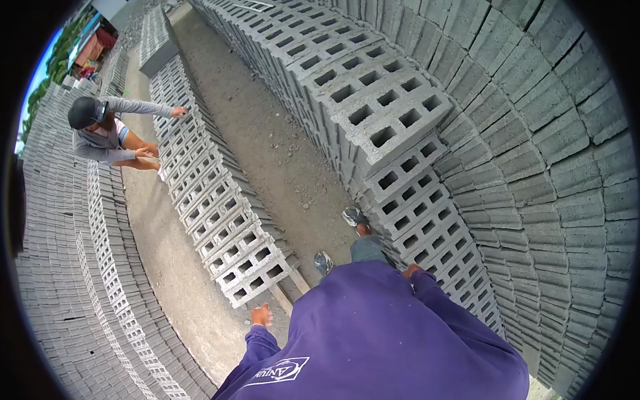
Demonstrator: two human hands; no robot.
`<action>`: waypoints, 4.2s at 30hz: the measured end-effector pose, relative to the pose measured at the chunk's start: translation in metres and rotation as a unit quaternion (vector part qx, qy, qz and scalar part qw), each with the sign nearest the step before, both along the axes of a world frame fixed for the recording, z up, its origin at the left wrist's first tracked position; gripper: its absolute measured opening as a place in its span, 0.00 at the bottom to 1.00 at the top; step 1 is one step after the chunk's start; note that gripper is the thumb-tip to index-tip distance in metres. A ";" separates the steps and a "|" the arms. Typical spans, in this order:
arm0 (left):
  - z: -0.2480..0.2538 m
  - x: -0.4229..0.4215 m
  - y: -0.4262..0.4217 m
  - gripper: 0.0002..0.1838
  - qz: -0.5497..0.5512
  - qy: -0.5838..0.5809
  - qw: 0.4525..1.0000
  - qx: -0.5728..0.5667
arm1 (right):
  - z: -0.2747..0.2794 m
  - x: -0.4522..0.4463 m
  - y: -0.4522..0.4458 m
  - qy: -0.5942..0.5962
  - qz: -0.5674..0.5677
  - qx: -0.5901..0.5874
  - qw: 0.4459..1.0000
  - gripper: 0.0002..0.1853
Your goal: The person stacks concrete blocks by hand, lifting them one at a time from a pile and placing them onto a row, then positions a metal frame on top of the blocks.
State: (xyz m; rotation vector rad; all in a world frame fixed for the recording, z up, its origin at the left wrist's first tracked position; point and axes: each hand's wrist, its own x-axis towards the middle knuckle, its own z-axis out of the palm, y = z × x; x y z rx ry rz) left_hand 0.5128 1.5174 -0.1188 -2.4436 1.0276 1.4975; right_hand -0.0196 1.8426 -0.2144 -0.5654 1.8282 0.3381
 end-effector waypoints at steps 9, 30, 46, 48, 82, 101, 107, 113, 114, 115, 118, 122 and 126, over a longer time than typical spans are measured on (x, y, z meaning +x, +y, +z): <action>0.011 0.043 0.076 0.20 0.166 0.031 0.985 0.028 | 0.061 0.021 0.004 0.176 -0.113 -0.094 0.973 0.26; -0.007 -0.167 0.114 0.15 0.052 0.109 0.978 -0.168 | 0.242 -0.142 -0.371 0.416 0.125 -0.505 0.746 0.33; 0.006 -0.206 0.139 0.18 -0.063 0.027 0.971 -0.227 | 0.243 -0.151 -0.363 0.367 0.105 -0.558 0.737 0.33; -0.008 -0.201 0.139 0.16 -0.030 0.056 0.980 -0.188 | 0.239 -0.157 -0.358 0.355 0.112 -0.588 0.718 0.33; 0.051 -0.247 0.193 0.19 0.025 0.033 0.982 -0.184 | 0.221 -0.176 -0.356 0.387 0.188 -0.594 0.680 0.31; 0.059 -0.246 0.161 0.19 -0.063 0.044 0.981 -0.179 | 0.244 -0.173 -0.349 0.307 0.137 -0.597 0.728 0.31; 0.038 -0.236 0.146 0.22 -0.160 0.039 0.974 -0.155 | 0.243 -0.171 -0.348 0.307 0.118 -0.603 0.727 0.30; 0.042 -0.243 0.118 0.23 -0.187 0.037 0.966 -0.177 | 0.235 -0.167 -0.351 0.323 0.113 -0.626 0.701 0.30; 0.053 -0.248 0.112 0.24 -0.141 0.033 0.974 -0.172 | 0.238 -0.166 -0.350 0.323 0.107 -0.628 0.700 0.30; 0.061 -0.249 0.107 0.25 -0.102 0.027 0.981 -0.161 | 0.240 -0.163 -0.350 0.324 0.097 -0.624 0.704 0.29; 0.037 -0.227 0.085 0.26 -0.239 0.026 0.955 -0.175 | 0.232 -0.156 -0.353 0.349 0.056 -0.640 0.683 0.26; -0.044 -0.179 0.032 0.27 -0.190 -0.035 0.977 -0.094 | 0.227 -0.149 -0.361 0.360 -0.011 -0.633 0.685 0.22; 0.037 -0.238 -0.054 0.26 -0.332 0.000 0.941 -0.062 | 0.227 -0.145 -0.364 0.351 -0.064 -0.659 0.662 0.16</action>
